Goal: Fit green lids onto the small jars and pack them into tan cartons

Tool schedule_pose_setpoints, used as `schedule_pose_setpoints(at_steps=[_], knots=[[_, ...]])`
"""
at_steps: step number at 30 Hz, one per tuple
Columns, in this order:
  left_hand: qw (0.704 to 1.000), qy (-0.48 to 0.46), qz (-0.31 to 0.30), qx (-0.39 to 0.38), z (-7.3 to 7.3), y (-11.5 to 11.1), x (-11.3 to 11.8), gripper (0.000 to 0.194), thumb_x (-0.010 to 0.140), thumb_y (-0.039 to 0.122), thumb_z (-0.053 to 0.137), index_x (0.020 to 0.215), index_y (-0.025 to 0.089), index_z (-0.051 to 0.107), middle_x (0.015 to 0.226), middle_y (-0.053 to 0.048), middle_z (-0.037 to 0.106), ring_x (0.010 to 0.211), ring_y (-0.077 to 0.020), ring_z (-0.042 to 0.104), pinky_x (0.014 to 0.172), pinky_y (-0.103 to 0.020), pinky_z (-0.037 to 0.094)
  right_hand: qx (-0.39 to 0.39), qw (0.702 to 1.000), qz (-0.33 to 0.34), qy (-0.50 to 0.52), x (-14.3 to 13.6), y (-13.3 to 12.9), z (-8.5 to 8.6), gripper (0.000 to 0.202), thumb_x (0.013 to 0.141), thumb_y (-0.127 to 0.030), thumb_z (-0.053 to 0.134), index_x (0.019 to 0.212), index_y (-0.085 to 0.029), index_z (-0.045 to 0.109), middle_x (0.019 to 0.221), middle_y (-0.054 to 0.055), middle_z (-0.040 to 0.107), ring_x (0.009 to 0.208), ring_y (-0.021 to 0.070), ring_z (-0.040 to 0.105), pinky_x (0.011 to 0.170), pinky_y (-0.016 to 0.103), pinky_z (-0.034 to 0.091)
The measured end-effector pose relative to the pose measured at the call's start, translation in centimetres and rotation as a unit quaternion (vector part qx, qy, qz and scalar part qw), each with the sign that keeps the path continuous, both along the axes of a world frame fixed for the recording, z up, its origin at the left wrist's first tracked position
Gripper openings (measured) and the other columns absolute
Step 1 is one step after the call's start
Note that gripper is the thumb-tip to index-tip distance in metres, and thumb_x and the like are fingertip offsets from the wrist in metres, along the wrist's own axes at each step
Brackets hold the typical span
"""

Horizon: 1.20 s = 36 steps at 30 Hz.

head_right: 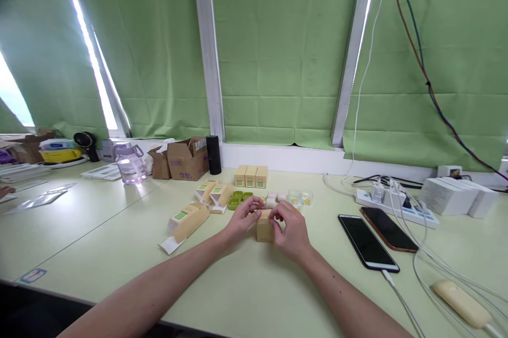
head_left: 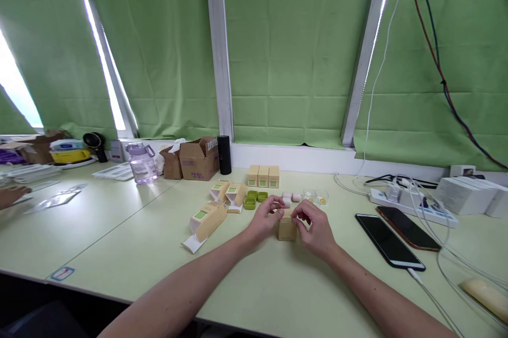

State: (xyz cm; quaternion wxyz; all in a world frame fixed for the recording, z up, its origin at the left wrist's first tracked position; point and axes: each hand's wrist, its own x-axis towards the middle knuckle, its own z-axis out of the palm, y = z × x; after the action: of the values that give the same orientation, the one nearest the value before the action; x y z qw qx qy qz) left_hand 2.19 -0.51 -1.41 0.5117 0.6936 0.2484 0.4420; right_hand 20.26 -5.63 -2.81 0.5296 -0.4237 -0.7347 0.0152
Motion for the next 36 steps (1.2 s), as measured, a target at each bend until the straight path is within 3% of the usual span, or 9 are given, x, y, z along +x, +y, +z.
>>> schedule_pose_setpoints(at_steps=[10, 25, 36], knots=[[1.000, 0.008, 0.007, 0.009, -0.06, -0.10, -0.05, 0.022, 0.084, 0.028, 0.066, 0.103, 0.021, 0.058, 0.113, -0.009, 0.064, 0.115, -0.0270, 0.059, 0.092, -0.036, 0.046, 0.008, 1.000, 0.003, -0.006, -0.03, -0.06, -0.04, 0.015, 0.077, -0.007, 0.057, 0.077, -0.022, 0.055, 0.072, -0.001, 0.053, 0.067, 0.0164, 0.049, 0.060, 0.028, 0.036], [0.999, 0.024, 0.010, 0.021, -0.14, -0.45, -0.09, 0.026, 0.080, 0.018, 0.062, 0.106, 0.021, 0.059, 0.116, -0.009, 0.064, 0.114, -0.0263, 0.058, 0.097, -0.037, 0.044, 0.006, 1.000, 0.016, -0.026, 0.11, -0.13, -0.02, 0.014, 0.075, -0.009, 0.056, 0.069, -0.022, 0.054, 0.068, 0.000, 0.055, 0.065, 0.0167, 0.050, 0.058, 0.029, 0.034], [0.999, 0.032, 0.011, 0.030, -0.39, -0.35, -0.17, 0.029, 0.080, 0.017, 0.064, 0.109, 0.021, 0.060, 0.119, -0.009, 0.064, 0.116, -0.0266, 0.057, 0.096, -0.037, 0.045, 0.010, 0.999, 0.009, -0.047, 0.16, -0.18, 0.06, 0.015, 0.073, -0.007, 0.056, 0.069, -0.021, 0.052, 0.068, 0.000, 0.055, 0.064, 0.0160, 0.049, 0.058, 0.028, 0.033]])
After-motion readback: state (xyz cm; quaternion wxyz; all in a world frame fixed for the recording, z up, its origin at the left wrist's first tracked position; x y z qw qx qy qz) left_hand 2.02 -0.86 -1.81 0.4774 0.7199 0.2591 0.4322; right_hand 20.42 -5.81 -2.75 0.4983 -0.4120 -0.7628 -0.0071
